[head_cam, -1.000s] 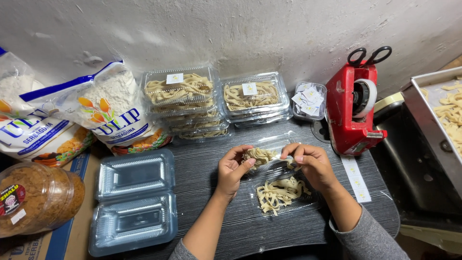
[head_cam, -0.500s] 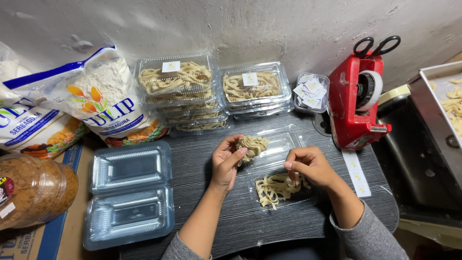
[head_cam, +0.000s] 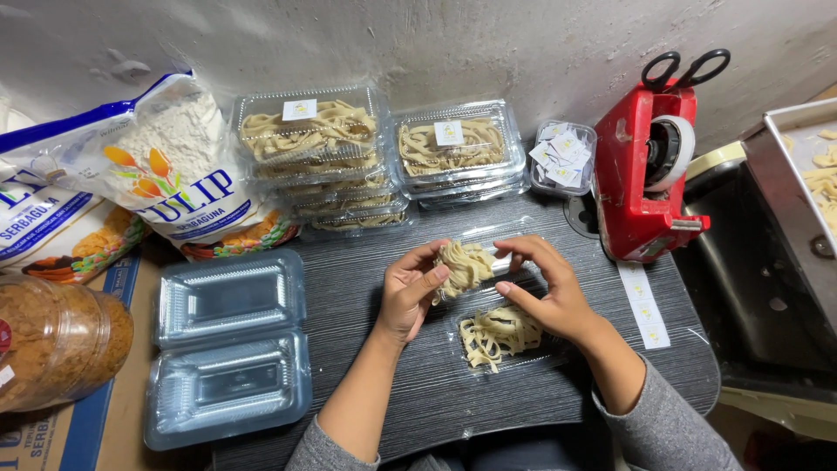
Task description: The person places flat pasta strips into a clear plastic container, arranging them by hand. The person then uses a red tape dispenser to apply tape to the container.
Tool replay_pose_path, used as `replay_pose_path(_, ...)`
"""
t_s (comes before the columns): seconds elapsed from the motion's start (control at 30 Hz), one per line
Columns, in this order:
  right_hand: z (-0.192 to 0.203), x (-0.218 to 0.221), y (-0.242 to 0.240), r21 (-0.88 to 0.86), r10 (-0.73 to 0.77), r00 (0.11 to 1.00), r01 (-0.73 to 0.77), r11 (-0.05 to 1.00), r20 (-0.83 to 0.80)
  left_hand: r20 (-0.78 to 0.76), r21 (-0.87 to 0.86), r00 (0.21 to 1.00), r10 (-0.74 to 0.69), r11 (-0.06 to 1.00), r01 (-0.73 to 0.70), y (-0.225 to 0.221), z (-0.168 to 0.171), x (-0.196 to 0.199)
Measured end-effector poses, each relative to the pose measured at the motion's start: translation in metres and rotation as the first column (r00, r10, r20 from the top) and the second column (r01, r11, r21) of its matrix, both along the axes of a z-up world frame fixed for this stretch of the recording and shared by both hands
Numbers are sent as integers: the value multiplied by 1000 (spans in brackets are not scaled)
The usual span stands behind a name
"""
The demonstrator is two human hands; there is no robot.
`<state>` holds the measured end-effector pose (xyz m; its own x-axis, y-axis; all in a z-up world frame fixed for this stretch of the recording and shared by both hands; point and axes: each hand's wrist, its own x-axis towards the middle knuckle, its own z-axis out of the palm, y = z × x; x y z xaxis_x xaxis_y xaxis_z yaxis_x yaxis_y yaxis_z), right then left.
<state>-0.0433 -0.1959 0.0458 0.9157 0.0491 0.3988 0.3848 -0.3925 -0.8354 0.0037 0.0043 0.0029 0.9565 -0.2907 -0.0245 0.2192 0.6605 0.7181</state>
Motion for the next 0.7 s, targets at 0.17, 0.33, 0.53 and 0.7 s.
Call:
replay_pose_path(0.17,6,-3,8,-9,68,997,-69,998,-48,23,-14,998,-51,999,51,-1,-6,-1)
replay_pose_path(0.33,1,-4,6,48,87,996,-86,995,-31,42,7,999,-32,999,32,0,-5,0)
replay_pose_path(0.53,-7,-6,4,168,55,998,-50,984,-30,149,85,988,-30,996,18,-4,-9,-1)
replay_pose_path(0.7,-3,-8,12,241,-17,1000,13,971,14,269,200,962,36,975,-93,-5,2,-8)
